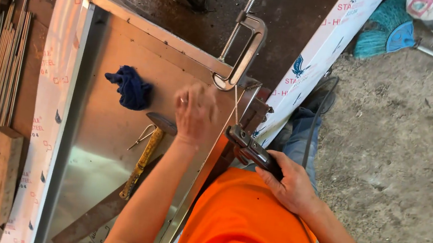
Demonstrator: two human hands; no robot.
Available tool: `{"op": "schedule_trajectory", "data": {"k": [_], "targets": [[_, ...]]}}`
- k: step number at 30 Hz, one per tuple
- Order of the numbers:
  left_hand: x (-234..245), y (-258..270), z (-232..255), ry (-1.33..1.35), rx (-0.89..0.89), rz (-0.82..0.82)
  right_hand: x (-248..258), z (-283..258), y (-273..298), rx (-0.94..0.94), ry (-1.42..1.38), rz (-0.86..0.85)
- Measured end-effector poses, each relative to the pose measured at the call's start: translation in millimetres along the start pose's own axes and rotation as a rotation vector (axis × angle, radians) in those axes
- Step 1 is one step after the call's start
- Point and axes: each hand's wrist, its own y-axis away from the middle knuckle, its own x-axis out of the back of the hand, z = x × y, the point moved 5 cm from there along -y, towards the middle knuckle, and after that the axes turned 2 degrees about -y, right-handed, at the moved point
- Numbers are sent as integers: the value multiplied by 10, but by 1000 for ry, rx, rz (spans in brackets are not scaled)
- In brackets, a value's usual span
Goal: The person secures a stainless steel frame on the workbench with C-clamps, tightening the clamp screws by hand. They then tack weld the frame joint using a welding electrode holder, producing sparks, wipe the surface with a blue cloth, and finally measure the frame with a tape measure.
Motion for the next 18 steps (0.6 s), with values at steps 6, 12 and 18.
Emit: {"op": "schedule_trajectory", "data": {"k": [6,12,18], "targets": [[-9,-213,569,22,62,-268,28,14,25,2,80,14],[-194,-57,459,119,108,-192,26,-13,-10,5,107,20],[7,10,458,334,251,-63,-47,-98,-153,-111,97,-21]]}}
